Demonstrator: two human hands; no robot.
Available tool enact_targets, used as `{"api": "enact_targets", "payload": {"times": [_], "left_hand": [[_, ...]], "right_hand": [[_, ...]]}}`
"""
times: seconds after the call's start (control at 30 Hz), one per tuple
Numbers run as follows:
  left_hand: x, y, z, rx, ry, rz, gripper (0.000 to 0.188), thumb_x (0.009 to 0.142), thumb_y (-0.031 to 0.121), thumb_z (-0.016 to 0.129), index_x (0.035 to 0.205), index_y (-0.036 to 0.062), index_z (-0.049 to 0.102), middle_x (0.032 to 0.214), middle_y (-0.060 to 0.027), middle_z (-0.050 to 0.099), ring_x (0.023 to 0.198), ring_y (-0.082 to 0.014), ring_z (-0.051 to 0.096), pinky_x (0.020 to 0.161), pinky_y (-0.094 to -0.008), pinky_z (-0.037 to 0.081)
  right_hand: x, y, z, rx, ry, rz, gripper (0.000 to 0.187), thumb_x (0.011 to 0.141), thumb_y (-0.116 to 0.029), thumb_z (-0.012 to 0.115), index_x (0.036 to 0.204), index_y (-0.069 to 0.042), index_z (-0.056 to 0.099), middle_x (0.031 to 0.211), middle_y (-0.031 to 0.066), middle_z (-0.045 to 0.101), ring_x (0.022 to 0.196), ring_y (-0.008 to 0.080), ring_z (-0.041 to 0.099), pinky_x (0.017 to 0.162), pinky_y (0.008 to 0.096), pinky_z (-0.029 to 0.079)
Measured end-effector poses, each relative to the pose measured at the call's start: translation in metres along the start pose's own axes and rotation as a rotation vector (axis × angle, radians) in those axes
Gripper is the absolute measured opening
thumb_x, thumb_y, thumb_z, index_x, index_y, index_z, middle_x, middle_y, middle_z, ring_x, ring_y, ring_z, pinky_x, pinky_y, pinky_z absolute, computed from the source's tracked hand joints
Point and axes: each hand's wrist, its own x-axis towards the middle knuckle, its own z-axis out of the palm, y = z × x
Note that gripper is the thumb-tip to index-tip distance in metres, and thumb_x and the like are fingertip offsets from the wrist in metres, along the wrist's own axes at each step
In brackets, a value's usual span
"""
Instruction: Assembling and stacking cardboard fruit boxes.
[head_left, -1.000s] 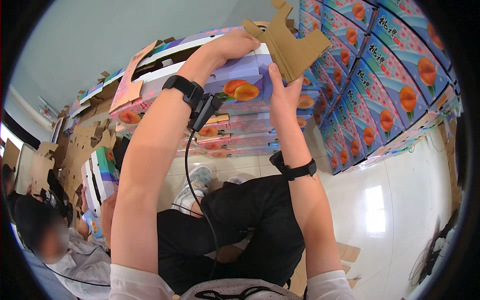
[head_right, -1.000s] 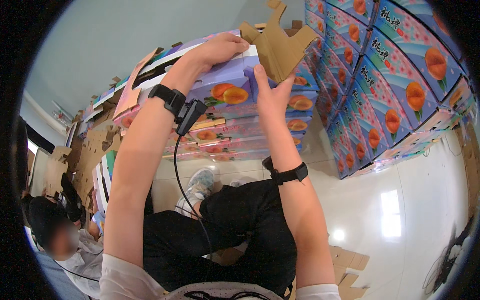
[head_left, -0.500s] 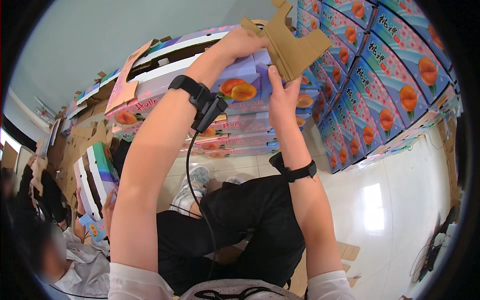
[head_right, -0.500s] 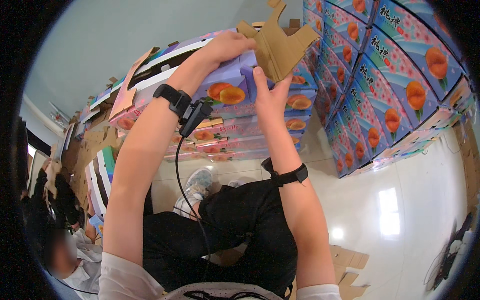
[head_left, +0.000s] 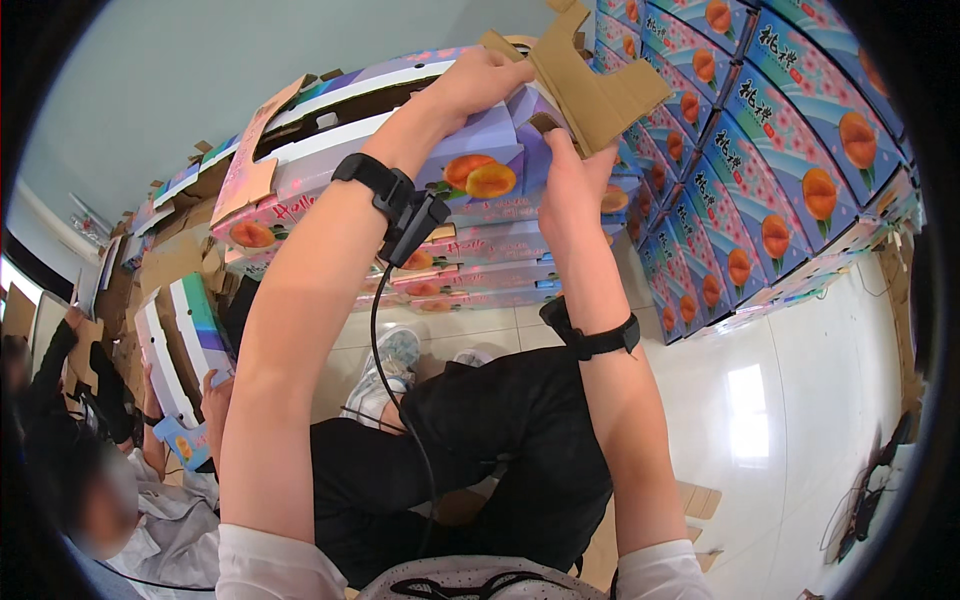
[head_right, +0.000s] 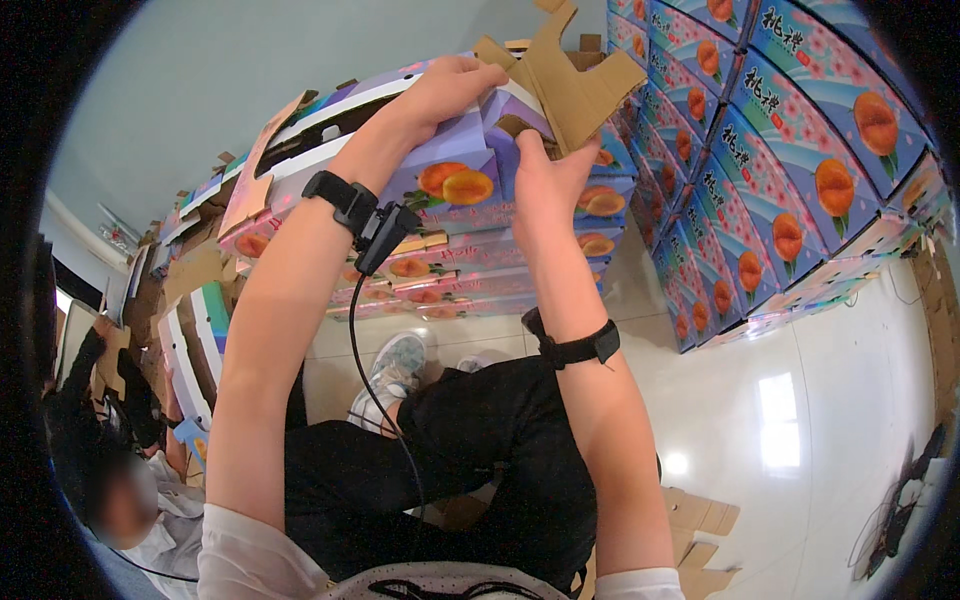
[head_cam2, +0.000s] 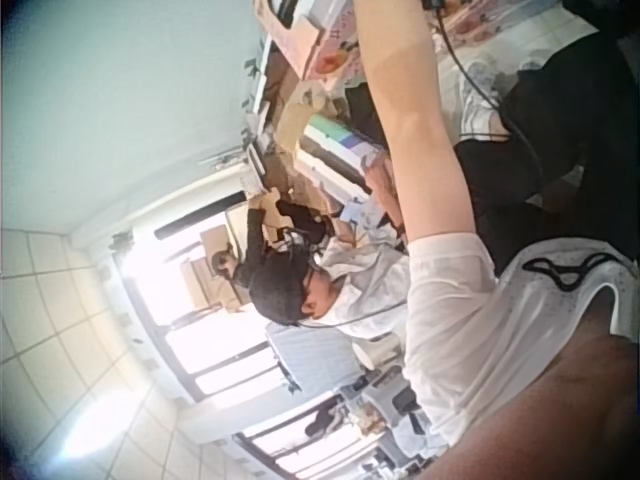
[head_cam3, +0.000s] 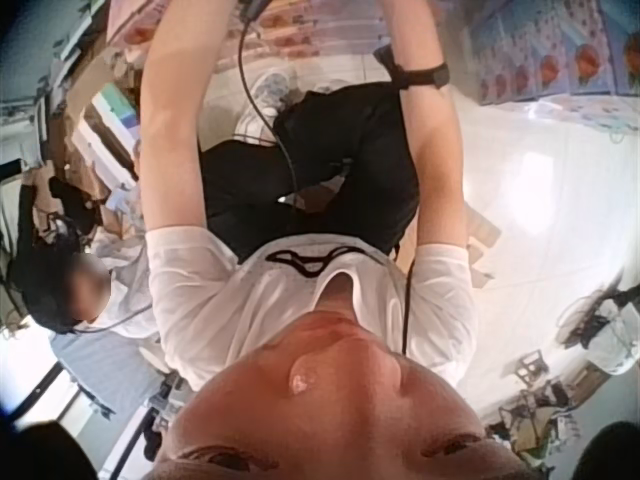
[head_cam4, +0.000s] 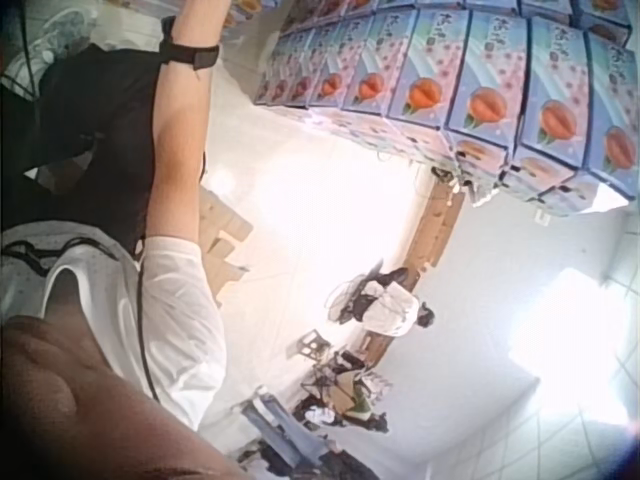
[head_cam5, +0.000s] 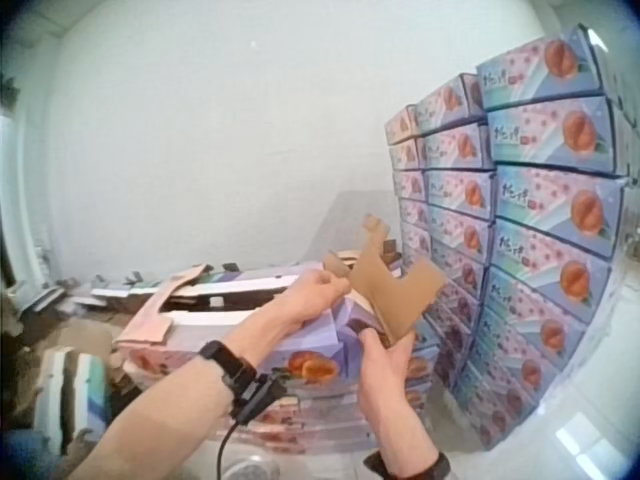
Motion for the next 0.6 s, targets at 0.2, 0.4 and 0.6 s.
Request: {"api": "enact_targets", "payload": {"times": [0.2, 0.4, 0.6], "left_hand": [[0.000, 0.000, 0.001, -0.002, -0.008, 0.034, 0.042, 0.090, 0.038, 0.070, 0.093, -0.0039, 0.073, 0.081, -0.0054, 0.064, 0.073, -0.0136, 0.054, 0.066, -0.0326, 0.045], [0.001, -0.002, -0.001, 0.031, 0.034, 0.061, 0.039, 0.091, 0.036, 0.069, 0.079, -0.0005, 0.068, 0.073, -0.0018, 0.058, 0.066, -0.0102, 0.048, 0.058, -0.0316, 0.039], [0.001, 0.001, -0.003, 0.098, -0.024, 0.030, 0.042, 0.091, 0.036, 0.070, 0.101, -0.0042, 0.072, 0.090, -0.0052, 0.068, 0.081, -0.0125, 0.059, 0.071, -0.0304, 0.048]], "right_hand": [[0.001, 0.010, -0.009, -0.117, -0.023, -0.076, 0.075, 0.089, -0.014, 0.076, 0.150, -0.003, 0.032, 0.141, 0.0126, 0.049, 0.130, 0.0227, 0.049, 0.111, 0.0371, 0.038], [-0.001, 0.010, -0.002, -0.117, -0.032, -0.044, 0.076, 0.089, -0.018, 0.080, 0.147, -0.005, 0.033, 0.139, 0.0100, 0.050, 0.127, 0.0207, 0.050, 0.111, 0.0366, 0.037], [0.004, 0.002, 0.003, -0.050, 0.021, -0.012, 0.072, 0.087, -0.007, 0.074, 0.146, -0.004, 0.032, 0.142, 0.0109, 0.049, 0.127, 0.0216, 0.051, 0.110, 0.0373, 0.039]]}}
